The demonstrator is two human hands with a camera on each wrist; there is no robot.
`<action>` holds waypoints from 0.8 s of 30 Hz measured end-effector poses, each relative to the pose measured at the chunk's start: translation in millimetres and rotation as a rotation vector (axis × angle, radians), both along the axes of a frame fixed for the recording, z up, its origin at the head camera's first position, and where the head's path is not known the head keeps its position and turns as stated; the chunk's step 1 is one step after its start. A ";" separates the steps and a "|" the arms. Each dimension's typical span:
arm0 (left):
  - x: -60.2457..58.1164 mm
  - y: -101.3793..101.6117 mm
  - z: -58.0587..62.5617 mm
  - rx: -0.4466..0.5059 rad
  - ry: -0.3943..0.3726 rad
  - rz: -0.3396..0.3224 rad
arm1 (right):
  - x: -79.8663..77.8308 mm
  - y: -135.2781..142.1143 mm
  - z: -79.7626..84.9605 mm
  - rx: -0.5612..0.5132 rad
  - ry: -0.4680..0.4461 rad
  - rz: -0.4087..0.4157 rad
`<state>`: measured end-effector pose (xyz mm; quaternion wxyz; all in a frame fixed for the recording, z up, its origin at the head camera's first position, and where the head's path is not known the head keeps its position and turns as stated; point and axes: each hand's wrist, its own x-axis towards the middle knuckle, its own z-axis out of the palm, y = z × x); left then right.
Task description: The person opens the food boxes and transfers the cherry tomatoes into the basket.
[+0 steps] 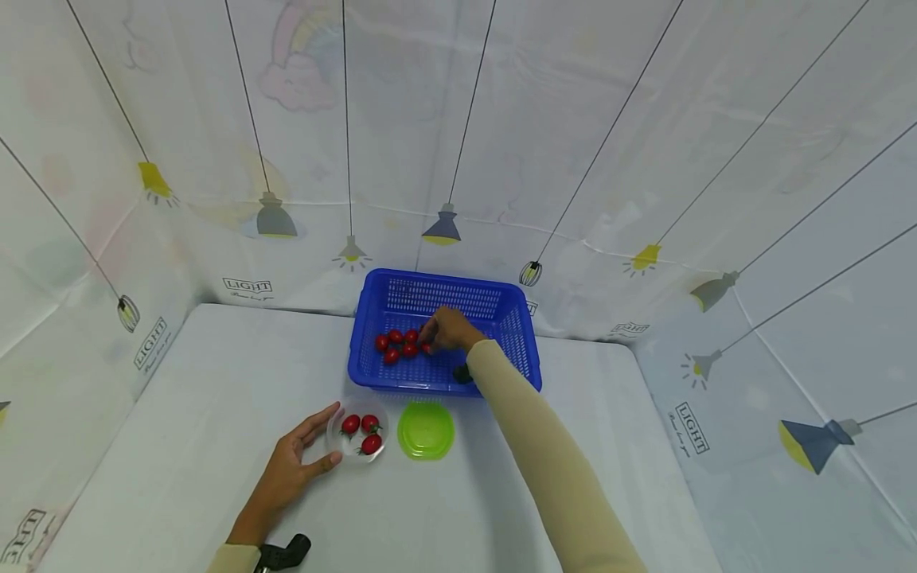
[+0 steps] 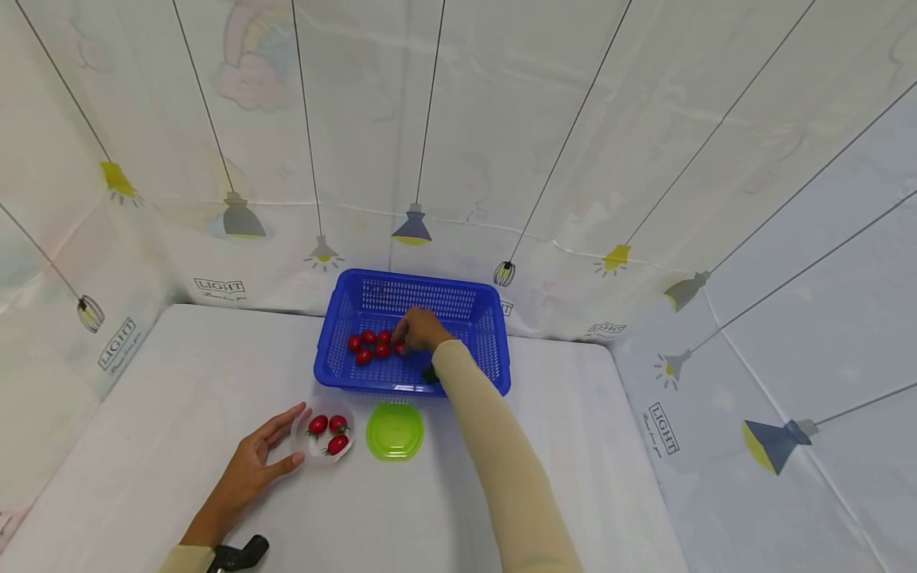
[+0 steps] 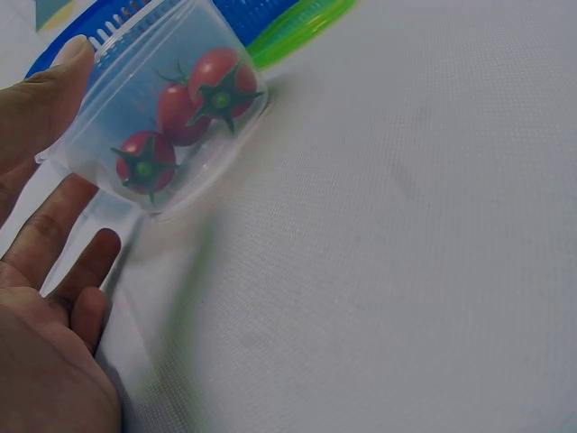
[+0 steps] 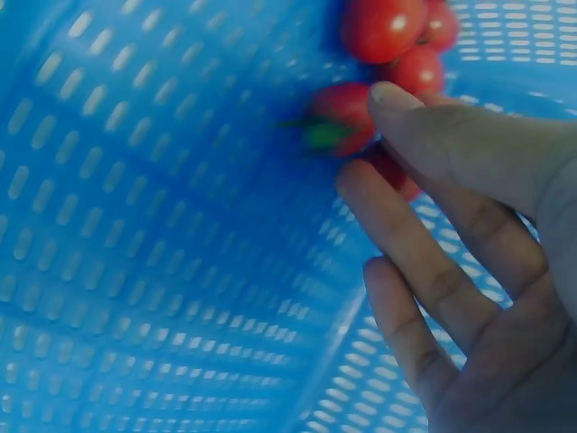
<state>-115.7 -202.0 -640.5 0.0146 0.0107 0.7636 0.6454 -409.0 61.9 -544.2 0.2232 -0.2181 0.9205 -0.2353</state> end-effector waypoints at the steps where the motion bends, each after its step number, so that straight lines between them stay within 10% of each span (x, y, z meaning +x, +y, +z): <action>1: -0.2 0.0 -0.5 0.000 0.001 0.000 | 0.5 -0.3 1.8 -0.001 0.005 -0.004; 11: -1.0 0.3 -1.6 0.024 0.011 -0.004 | 19.5 -11.0 47.6 -0.117 0.131 0.064; 24: -1.3 0.2 -1.6 0.043 0.027 -0.009 | 89.5 -21.8 104.9 -0.270 0.289 0.101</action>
